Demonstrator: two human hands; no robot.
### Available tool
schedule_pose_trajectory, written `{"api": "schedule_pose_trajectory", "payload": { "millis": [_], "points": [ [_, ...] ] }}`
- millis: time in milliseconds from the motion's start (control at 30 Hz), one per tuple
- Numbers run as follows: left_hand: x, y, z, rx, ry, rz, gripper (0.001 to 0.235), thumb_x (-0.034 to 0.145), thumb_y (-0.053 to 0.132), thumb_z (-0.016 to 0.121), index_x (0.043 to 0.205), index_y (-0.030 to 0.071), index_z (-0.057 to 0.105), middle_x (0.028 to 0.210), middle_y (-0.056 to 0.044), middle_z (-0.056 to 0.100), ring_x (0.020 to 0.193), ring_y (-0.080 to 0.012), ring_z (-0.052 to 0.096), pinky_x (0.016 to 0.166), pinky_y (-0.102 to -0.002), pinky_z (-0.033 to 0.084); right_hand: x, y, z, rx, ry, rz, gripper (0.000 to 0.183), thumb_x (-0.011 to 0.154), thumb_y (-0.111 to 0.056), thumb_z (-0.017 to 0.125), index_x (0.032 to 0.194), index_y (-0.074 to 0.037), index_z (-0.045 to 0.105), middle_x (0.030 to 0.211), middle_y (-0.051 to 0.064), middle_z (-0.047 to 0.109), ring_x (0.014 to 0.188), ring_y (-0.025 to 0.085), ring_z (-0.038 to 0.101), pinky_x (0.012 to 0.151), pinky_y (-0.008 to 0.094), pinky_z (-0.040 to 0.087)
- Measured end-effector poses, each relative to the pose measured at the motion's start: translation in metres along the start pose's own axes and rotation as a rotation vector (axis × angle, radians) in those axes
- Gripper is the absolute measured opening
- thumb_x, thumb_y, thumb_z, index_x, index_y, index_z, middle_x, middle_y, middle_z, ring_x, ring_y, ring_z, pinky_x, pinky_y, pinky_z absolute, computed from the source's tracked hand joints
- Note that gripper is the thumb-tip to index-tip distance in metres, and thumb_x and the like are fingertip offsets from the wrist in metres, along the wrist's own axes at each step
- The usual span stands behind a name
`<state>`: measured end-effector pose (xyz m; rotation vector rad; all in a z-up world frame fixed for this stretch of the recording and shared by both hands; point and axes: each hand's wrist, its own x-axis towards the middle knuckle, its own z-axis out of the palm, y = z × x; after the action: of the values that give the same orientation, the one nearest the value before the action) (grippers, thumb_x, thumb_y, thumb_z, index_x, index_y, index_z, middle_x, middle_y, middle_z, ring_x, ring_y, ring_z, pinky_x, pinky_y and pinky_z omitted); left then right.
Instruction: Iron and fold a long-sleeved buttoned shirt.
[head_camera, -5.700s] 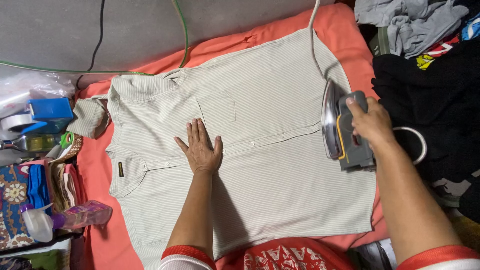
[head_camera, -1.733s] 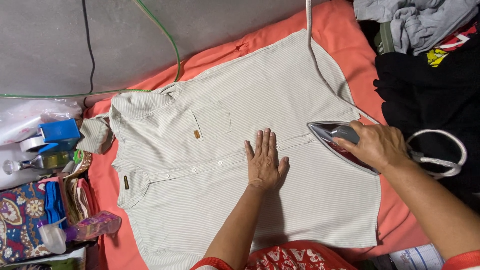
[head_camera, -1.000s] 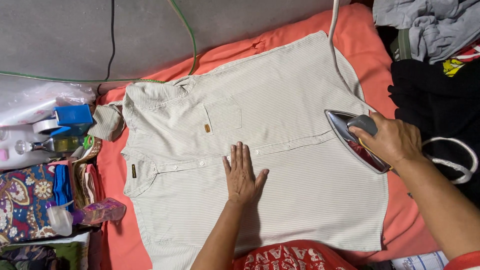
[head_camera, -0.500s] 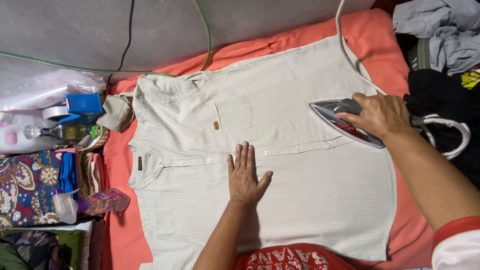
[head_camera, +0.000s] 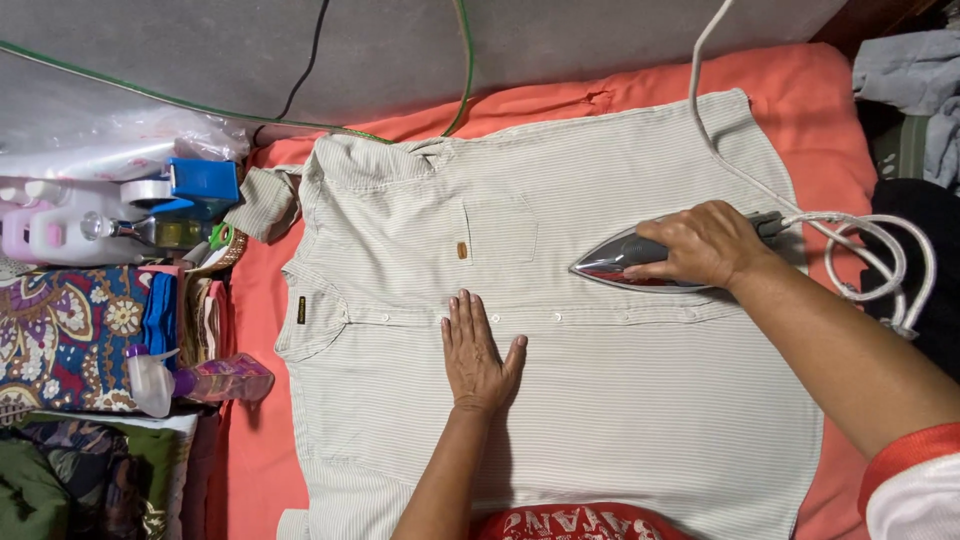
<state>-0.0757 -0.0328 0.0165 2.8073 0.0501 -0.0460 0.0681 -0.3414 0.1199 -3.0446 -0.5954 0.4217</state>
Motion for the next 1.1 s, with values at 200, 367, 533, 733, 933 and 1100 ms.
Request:
{"api": "schedule_pose_trajectory", "payload": {
  "millis": [200,367,533,733,933,1100],
  "points": [
    [-0.003,-0.014,-0.006,-0.013,-0.037,0.036,0.095,0.095,0.058,0.05,0.16,-0.003,0.016,0.17,-0.018,0.013,0.158,-0.0315,0.007,0.127,-0.045,0.006,0.016,-0.035,-0.002,0.013,-0.014,-0.089,0.064,0.065,-0.082,0.065,0.101,-0.03,0.077,0.081,-0.002,0.078,0.078,0.02,0.076,0.072,0.038,0.06],
    [-0.003,-0.01,-0.012,0.016,-0.028,0.015,0.098,0.093,0.061,0.049,0.159,-0.003,0.014,0.169,-0.02,0.011,0.157,-0.0344,0.003,0.124,-0.051,0.001,0.028,-0.059,-0.009,0.022,-0.017,-0.137,0.06,0.068,-0.079,0.068,0.099,-0.028,0.076,0.078,-0.003,0.077,0.075,0.02,0.075,0.07,0.039,0.06],
    [-0.001,-0.015,-0.009,0.0,0.023,-0.015,0.101,0.092,0.062,0.048,0.159,-0.004,0.013,0.169,-0.022,0.009,0.158,-0.0359,0.0,0.126,-0.053,-0.002,0.031,-0.068,0.003,-0.004,0.004,-0.289,0.058,0.07,-0.077,0.069,0.094,-0.024,0.074,0.075,-0.003,0.076,0.07,0.02,0.074,0.067,0.038,0.061],
    [-0.002,-0.019,-0.002,-0.03,-0.02,-0.041,0.101,0.091,0.061,0.047,0.16,-0.004,0.013,0.169,-0.022,0.006,0.158,-0.0348,-0.002,0.125,-0.054,-0.003,0.041,-0.093,-0.015,-0.037,-0.068,-0.306,0.053,0.071,-0.073,0.07,0.099,-0.028,0.074,0.075,-0.003,0.077,0.071,0.017,0.075,0.071,0.036,0.061],
    [-0.001,-0.016,-0.008,0.058,-0.025,-0.211,0.102,0.093,0.062,0.046,0.156,-0.008,0.009,0.168,-0.023,0.004,0.156,-0.0339,-0.004,0.117,-0.065,-0.014,0.061,-0.111,-0.018,-0.036,-0.063,-0.257,0.05,0.07,-0.072,0.071,0.099,-0.031,0.076,0.08,-0.006,0.078,0.077,0.017,0.075,0.072,0.037,0.06],
    [-0.003,-0.022,0.0,0.005,0.036,-0.195,0.094,0.094,0.056,0.044,0.157,-0.007,0.013,0.168,-0.021,0.007,0.156,-0.0325,0.001,0.118,-0.065,-0.011,0.072,-0.128,-0.031,-0.011,-0.084,-0.224,0.051,0.077,-0.075,0.069,0.098,-0.029,0.076,0.079,-0.004,0.077,0.077,0.018,0.075,0.072,0.037,0.061]
  ]
}}
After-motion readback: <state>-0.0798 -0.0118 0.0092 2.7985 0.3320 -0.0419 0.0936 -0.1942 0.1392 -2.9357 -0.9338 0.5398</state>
